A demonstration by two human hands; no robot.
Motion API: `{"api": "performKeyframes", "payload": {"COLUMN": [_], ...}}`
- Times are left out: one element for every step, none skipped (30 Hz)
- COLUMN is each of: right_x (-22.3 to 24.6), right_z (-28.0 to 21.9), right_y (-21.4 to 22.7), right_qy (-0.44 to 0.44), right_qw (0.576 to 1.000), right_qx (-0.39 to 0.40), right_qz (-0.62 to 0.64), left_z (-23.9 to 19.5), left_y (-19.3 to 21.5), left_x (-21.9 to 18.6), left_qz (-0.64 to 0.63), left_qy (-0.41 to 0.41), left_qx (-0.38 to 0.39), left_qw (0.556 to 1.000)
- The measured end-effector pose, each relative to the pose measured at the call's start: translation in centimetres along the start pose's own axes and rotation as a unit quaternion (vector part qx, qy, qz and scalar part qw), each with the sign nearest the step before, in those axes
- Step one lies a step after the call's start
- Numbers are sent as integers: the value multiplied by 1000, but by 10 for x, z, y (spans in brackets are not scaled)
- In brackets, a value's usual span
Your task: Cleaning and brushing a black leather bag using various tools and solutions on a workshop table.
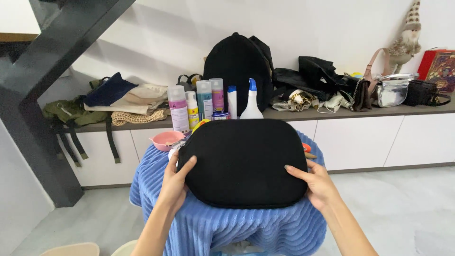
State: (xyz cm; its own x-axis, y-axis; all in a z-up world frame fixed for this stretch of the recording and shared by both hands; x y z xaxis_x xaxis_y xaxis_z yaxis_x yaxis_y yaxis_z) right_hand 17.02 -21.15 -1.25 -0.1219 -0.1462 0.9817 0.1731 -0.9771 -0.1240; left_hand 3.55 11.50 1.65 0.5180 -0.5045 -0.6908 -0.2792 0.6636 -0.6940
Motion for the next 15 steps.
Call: {"api": "performKeyframes", "payload": {"right_x": [-2,-4,-4,-3,-2,1,4,8,23,35,48,34,23,11,18], "right_z": [0,0,-1,-3,-4,-7,-9,-12,-25,-39,-53,-42,-30,-19,-26], "right_y": [-1,-2,-7,-10,-13,-16,-19,-22,-27,-32,-37,-30,-25,-19,-21], "right_qy": [-6,-12,-13,-13,-12,-12,-10,-7,-7,-47,-87,-87,-51,-14,-15], "right_qw": [1000,1000,1000,999,997,997,998,998,998,996,992,992,996,998,998], "right_qx": [-10,-21,-20,-38,-56,-55,-53,-51,-51,-63,-74,-74,-67,-60,-59], "right_qz": [-6,-12,-13,-35,-57,-57,-43,-28,-28,-44,-61,-62,-15,31,30], "left_z": [0,0,-3,-7,-10,-11,-12,-13,-16,-19,-23,-21,-19,-17,-17], "left_y": [0,1,-2,-6,-9,-7,-7,-6,-9,-12,-15,-13,-10,-8,-7], "left_x": [-1,-2,-5,-7,-9,-9,-8,-7,-11,-13,-15,-13,-12,-10,-10], "left_qz": [33,66,66,82,97,97,77,57,57,64,69,69,66,62,62], "left_qy": [6,13,13,25,36,35,49,63,64,73,83,83,81,79,80], "left_qx": [0,-1,-3,-5,-6,-7,4,14,14,5,-4,-5,3,11,9], "left_qw": [999,998,998,996,995,995,996,996,996,995,994,994,995,995,995]}}
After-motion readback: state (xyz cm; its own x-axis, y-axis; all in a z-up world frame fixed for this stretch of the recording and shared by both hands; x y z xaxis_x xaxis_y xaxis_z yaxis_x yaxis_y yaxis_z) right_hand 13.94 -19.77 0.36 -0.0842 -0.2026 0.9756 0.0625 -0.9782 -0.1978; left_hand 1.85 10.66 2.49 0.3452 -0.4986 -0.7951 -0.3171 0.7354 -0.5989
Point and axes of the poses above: each hand's wrist, its own z-axis towards the middle knuckle, its own y-axis out of the back of the hand, x = y × z, the point moved 4 cm from there along z, towards the middle knuckle, and after that the axes turned 13 degrees about -z, right-handed, at the moved point
